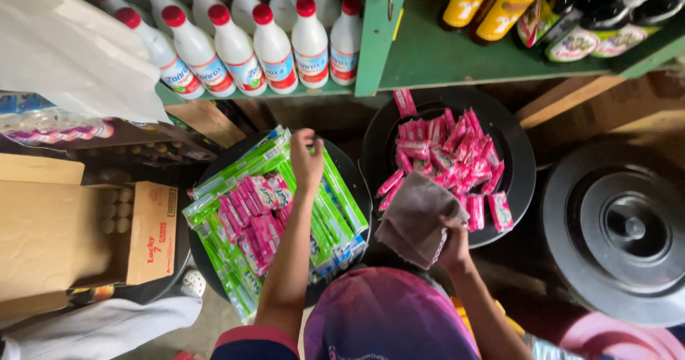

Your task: Wiping down detergent bottles with a cloth and organizing sachets on shelves.

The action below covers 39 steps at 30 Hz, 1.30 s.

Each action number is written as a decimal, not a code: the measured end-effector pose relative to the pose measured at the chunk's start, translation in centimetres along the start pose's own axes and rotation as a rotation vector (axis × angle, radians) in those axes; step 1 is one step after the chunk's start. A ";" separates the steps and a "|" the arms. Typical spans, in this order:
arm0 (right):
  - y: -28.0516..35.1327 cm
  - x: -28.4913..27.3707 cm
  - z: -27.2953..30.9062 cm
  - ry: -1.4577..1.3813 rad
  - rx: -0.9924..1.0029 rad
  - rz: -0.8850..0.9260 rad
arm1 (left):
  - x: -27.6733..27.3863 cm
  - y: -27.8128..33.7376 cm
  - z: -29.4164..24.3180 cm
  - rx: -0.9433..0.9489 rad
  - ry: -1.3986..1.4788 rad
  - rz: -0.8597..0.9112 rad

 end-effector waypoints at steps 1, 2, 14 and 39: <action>-0.4 -1.2 -0.6 -0.042 0.002 0.006 | 0.8 1.1 0.4 -0.003 -0.017 0.192; -0.9 -2.6 -1.0 -0.081 0.000 0.014 | 1.6 2.5 0.8 -0.006 -0.031 0.380; 2.2 0.7 -1.5 0.053 0.038 -0.029 | -2.4 21.9 3.3 -0.265 -0.233 0.944; -8.1 -19.1 -2.7 0.985 0.161 0.038 | -13.4 19.1 2.0 0.031 -0.423 -0.132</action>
Point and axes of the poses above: each hand's wrist, its own y-axis away from the middle knuckle, its own x-axis out of the palm, z = x × y, the point moved 5 cm from there along -y, towards the middle knuckle, and after that the axes turned 5 degrees about y, right-handed, at the moved point
